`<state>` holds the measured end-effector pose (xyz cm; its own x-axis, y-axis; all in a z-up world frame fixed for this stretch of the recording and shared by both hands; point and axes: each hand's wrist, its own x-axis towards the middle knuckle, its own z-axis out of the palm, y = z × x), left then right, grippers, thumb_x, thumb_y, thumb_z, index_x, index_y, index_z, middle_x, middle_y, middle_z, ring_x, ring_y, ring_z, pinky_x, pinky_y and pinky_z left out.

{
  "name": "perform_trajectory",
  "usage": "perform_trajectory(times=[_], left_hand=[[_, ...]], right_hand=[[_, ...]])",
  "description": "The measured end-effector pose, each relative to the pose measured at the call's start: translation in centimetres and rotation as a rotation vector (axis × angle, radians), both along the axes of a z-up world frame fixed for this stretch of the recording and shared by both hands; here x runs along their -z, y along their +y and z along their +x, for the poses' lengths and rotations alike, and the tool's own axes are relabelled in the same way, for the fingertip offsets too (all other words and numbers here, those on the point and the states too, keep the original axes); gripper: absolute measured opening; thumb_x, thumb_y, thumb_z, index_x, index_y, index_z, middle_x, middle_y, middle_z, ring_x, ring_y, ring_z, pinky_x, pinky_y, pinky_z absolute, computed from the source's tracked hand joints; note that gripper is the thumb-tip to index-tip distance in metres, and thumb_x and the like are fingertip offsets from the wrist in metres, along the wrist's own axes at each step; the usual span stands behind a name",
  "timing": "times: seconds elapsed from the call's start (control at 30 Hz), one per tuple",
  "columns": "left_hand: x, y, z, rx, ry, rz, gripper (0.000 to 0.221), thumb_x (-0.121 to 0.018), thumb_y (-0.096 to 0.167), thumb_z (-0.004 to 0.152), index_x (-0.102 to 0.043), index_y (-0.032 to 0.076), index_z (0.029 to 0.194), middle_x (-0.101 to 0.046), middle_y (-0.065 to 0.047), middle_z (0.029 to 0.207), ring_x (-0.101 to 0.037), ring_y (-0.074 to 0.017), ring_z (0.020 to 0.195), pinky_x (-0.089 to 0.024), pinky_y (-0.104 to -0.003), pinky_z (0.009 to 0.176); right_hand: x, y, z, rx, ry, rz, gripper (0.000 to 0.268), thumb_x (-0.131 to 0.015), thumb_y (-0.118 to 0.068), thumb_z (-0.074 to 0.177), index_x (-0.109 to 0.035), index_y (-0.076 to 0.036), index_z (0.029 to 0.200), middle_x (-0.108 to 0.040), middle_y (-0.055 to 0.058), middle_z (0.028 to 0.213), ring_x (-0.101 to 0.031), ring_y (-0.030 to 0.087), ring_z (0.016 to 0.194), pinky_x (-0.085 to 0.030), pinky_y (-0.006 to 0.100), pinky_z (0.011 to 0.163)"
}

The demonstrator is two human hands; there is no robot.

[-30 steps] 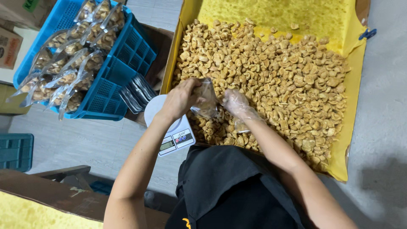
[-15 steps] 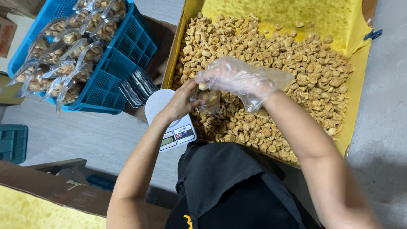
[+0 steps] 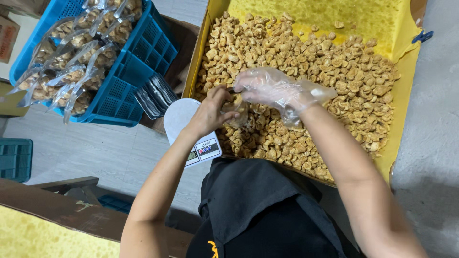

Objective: The person spreads cashew nuts on a yellow tray, then scoops them into clear plastic bags and weighs each bag on a digital scale. Filled bags are placed into a blue crate.

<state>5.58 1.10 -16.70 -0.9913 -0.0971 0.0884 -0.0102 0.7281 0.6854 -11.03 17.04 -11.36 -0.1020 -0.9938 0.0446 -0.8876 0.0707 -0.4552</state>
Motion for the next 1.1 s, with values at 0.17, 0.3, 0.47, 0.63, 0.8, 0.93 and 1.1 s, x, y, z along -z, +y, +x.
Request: perform_trajectory(times=[0.17,0.3,0.47,0.63,0.8,0.93,1.1], left_hand=[[-2.2,-0.7,-0.8,-0.081,-0.082,0.078,0.011,-0.068,0.015,0.096,-0.069,0.004,0.098,-0.074,-0.01,0.086,-0.07,-0.0192,0.073,-0.059,-0.036,0.067],[-7.9,-2.9,-0.3,-0.008,-0.105,0.246,0.019,-0.072,0.02,0.093,-0.068,0.002,0.09,-0.075,-0.005,0.081,-0.069,-0.015,0.073,-0.058,-0.034,0.064],[-13.5,-1.9,0.0,0.209,-0.287,0.477,0.026,-0.065,0.032,0.092,-0.07,0.007,0.099,-0.074,-0.003,0.09,-0.072,-0.0154,0.085,-0.062,-0.034,0.073],[-17.7,-1.5,-1.8,0.49,-0.226,0.296,0.035,-0.055,0.036,0.101,-0.073,0.013,0.119,-0.073,-0.004,0.117,-0.071,-0.0198,0.107,-0.058,-0.038,0.094],[-20.0,1.1,-3.2,0.471,-0.551,-0.097,0.033,-0.067,0.038,0.08,-0.076,0.019,0.106,-0.077,-0.003,0.105,-0.071,-0.0189,0.101,-0.06,-0.038,0.086],[-20.8,2.3,-3.9,0.48,-0.649,-0.142,0.032,-0.066,0.037,0.081,-0.077,0.021,0.105,-0.07,0.001,0.119,-0.065,-0.0193,0.107,-0.057,-0.037,0.09],[-19.9,1.8,-4.1,0.669,-0.487,-0.081,0.027,-0.067,0.036,0.086,-0.078,0.016,0.101,-0.061,-0.005,0.13,-0.059,-0.0206,0.117,-0.056,-0.037,0.092]], right_hand=[[-3.0,0.1,0.4,0.328,-0.475,0.172,0.036,-0.059,-0.039,0.095,-0.061,-0.029,0.13,-0.07,0.002,0.122,-0.067,0.019,0.11,-0.055,0.035,0.096],[-7.2,3.2,2.1,0.52,-1.094,0.014,0.052,-0.072,-0.044,0.085,-0.063,-0.03,0.134,-0.058,-0.001,0.14,-0.052,0.017,0.129,-0.043,0.043,0.104],[-9.5,6.3,5.6,0.403,-1.243,-0.23,0.05,-0.078,-0.052,0.085,-0.073,-0.007,0.107,-0.073,0.012,0.126,-0.062,0.027,0.126,-0.04,0.044,0.117],[-9.7,7.3,7.3,0.245,-1.452,-0.264,0.057,-0.079,-0.049,0.084,-0.07,-0.005,0.118,-0.07,0.01,0.126,-0.058,0.025,0.128,-0.036,0.043,0.115],[-9.6,7.8,7.5,0.197,-1.456,-0.259,0.053,-0.076,-0.046,0.088,-0.072,-0.001,0.118,-0.071,0.01,0.123,-0.06,0.025,0.124,-0.037,0.042,0.113],[-8.6,8.4,7.4,0.156,-1.474,-0.311,0.047,-0.075,-0.041,0.094,-0.072,0.001,0.116,-0.071,0.01,0.122,-0.059,0.026,0.124,-0.037,0.041,0.115],[-7.3,9.8,7.7,0.298,-1.451,-0.353,0.047,-0.075,-0.038,0.092,-0.071,-0.002,0.123,-0.072,0.01,0.12,-0.059,0.027,0.122,-0.038,0.042,0.112]])
